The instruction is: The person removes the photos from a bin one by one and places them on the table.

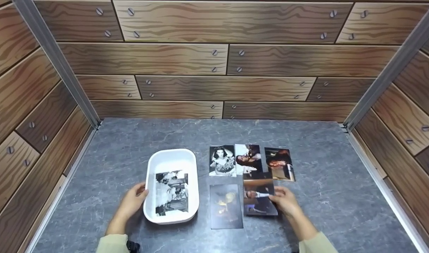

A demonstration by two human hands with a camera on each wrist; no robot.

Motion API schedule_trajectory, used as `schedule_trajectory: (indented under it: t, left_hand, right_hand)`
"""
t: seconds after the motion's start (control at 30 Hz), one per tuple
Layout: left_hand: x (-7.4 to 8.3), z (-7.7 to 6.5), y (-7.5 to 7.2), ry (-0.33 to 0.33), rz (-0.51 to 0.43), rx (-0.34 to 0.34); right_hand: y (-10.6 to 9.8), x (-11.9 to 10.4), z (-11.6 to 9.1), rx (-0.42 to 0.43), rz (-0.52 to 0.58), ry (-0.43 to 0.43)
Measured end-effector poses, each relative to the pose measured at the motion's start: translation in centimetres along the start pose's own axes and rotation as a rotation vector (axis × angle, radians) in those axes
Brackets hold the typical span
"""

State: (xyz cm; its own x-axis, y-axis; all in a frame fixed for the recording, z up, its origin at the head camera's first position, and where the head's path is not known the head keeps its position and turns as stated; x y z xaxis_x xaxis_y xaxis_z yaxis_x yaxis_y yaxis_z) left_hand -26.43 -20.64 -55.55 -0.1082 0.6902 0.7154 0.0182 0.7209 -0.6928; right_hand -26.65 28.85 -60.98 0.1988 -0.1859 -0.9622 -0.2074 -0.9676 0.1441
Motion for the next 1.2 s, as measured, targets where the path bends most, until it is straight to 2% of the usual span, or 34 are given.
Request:
schedule_trajectory:
  t: [0.1,0.2,0.27,0.47,0.67,0.77,0.97,1.07,1.2]
  left_hand:
    - [0.0,0.0,0.1,-0.004,-0.006,-0.007]
    - [0.1,0.1,0.3,-0.022,-0.008,-0.031]
    - [0.1,0.1,0.4,-0.026,-0.007,-0.039]
    - [0.3,0.1,0.1,-0.013,-0.006,-0.021]
    - [-0.1,0.0,0.2,-0.047,-0.004,-0.039]
    - [-0.3,0.0,0.2,-0.060,0.001,-0.045]
    - [0.0,0.0,0.0,-0.035,0.005,-0.032]
    - [0.1,0.0,0.0,-0.028,0.007,-0.027]
    - [0.0,0.0,0.2,-0.052,0.021,-0.051]
  right_hand:
    - [-0.2,-0.4,-1.4,0.033,-0.078,0.047]
    - [-0.5,-0.5,-2.1,0.055,-0.198,0.044]
    - [-0.6,-0.5,-2.3,0.077,-0.310,0.026]
    - [-0.1,-1.4,-2.8,0.036,-0.565,-0.093]
    - [0.5,-2.0,-2.8,0.024,-0.723,-0.165]
    - [0.5,-2.4,-2.9,0.039,-0.724,-0.170]
    - [1.9,-4.9,-2.6,0.059,-0.575,-0.176]
    - [3.6,-6.6,-2.3,0.035,-0.456,-0.182]
    - [7.0,-8.6,-2.2,-0.027,-0.293,-0.220]
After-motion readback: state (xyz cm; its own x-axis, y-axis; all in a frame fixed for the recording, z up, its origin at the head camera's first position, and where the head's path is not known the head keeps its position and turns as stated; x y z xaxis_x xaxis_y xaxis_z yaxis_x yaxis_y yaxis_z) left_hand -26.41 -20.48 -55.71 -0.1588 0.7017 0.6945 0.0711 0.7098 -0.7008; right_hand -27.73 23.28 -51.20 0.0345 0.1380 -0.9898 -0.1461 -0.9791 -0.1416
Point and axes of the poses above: each hand's wrist, its own z-axis towards the middle knuckle, its own y-axis out of the palm, x = y × z, the point moved 7 cm from there along z, towards the middle knuckle, and after that the axes turned 11 degrees about z, right-handed, at the moved point
